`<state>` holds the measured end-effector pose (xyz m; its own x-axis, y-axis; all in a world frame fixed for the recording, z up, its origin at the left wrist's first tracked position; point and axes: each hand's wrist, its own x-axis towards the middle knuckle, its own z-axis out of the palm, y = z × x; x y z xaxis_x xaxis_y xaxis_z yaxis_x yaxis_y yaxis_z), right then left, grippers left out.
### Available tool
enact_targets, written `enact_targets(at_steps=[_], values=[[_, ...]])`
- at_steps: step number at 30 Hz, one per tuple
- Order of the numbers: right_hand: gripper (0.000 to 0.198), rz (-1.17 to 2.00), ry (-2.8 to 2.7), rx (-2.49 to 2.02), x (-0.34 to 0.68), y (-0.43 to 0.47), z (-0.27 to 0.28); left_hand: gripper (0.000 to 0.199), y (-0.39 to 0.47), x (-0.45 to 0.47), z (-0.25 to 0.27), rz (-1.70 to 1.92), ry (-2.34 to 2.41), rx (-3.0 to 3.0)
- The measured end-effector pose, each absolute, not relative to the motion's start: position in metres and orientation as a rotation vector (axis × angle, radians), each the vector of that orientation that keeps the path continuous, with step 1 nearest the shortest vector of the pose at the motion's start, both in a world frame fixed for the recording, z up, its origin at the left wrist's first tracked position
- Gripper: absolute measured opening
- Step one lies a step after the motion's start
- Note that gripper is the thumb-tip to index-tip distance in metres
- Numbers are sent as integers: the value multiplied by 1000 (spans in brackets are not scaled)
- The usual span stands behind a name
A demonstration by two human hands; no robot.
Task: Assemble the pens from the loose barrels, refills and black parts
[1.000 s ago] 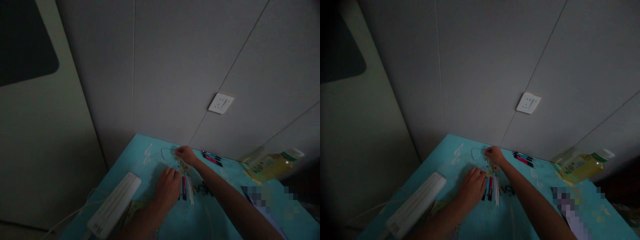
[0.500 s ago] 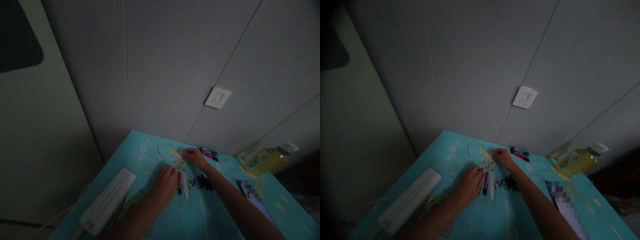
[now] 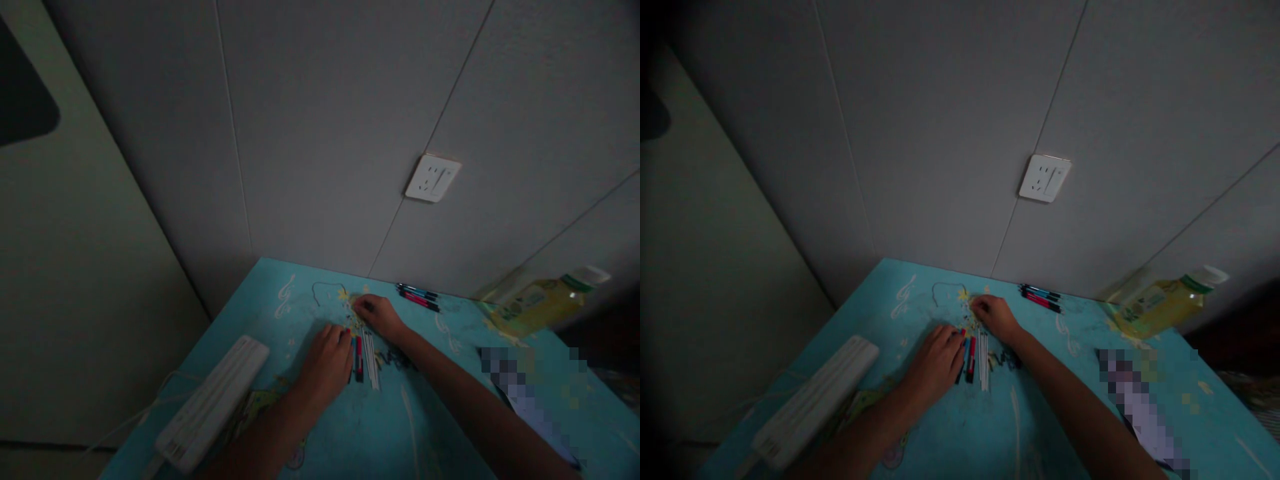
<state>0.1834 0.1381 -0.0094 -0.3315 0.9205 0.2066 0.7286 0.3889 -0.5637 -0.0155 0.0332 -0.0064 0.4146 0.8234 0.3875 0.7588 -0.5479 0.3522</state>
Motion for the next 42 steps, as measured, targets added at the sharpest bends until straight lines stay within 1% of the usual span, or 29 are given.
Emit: enact_targets(at_steps=[2, 5, 7, 11, 14, 18, 23, 26, 28, 31, 34, 37, 42], values=[[22, 465, -2187, -1425, 182, 139, -10, 23, 32, -16, -4, 805, 1386, 2545], [34, 395, -2221, -1470, 186, 137, -9, 29, 30, -18, -2, 788, 1266, 2586], [37, 330, -2217, -1538, 200, 134, -6, 32, 29, -18, -3, 776, 1191, 2625], [34, 126, -2077, -1793, 260, 120, 3, 37, 29, -17, -8, 737, 1054, 2722], [35, -2, -1951, -1983, 311, 106, 8, 35, 28, -16, -10, 706, 1018, 2742], [30, -25, -1872, -2132, 347, 101, 8, 30, 26, -16, -10, 720, 1041, 2730], [21, -18, -1816, -2176, 351, 102, 7, 27, 31, -17, -17, 762, 1051, 2740], [20, -39, -1775, -2144, 347, 95, 16, 29, 35, -18, -21, 751, 1054, 2760], [21, -51, -1757, -2088, 337, 84, 24, 36, 35, -17, -22, 779, 1064, 2759], [24, -27, -1781, -1960, 304, 54, 31, 50, 34, -15, -17, 902, 1112, 2732], [18, 60, -1892, -1773, 257, 14, 27, 54, 32, -11, -12, 1089, 1176, 2749], [18, 239, -1912, -1424, 221, -20, 21, 48, 30, -10, -8, 1191, 1095, 2841], [22, 397, -1906, -1312, 215, -37, 18, 24, 26, -14, -3, 1114, 872, 2967]])
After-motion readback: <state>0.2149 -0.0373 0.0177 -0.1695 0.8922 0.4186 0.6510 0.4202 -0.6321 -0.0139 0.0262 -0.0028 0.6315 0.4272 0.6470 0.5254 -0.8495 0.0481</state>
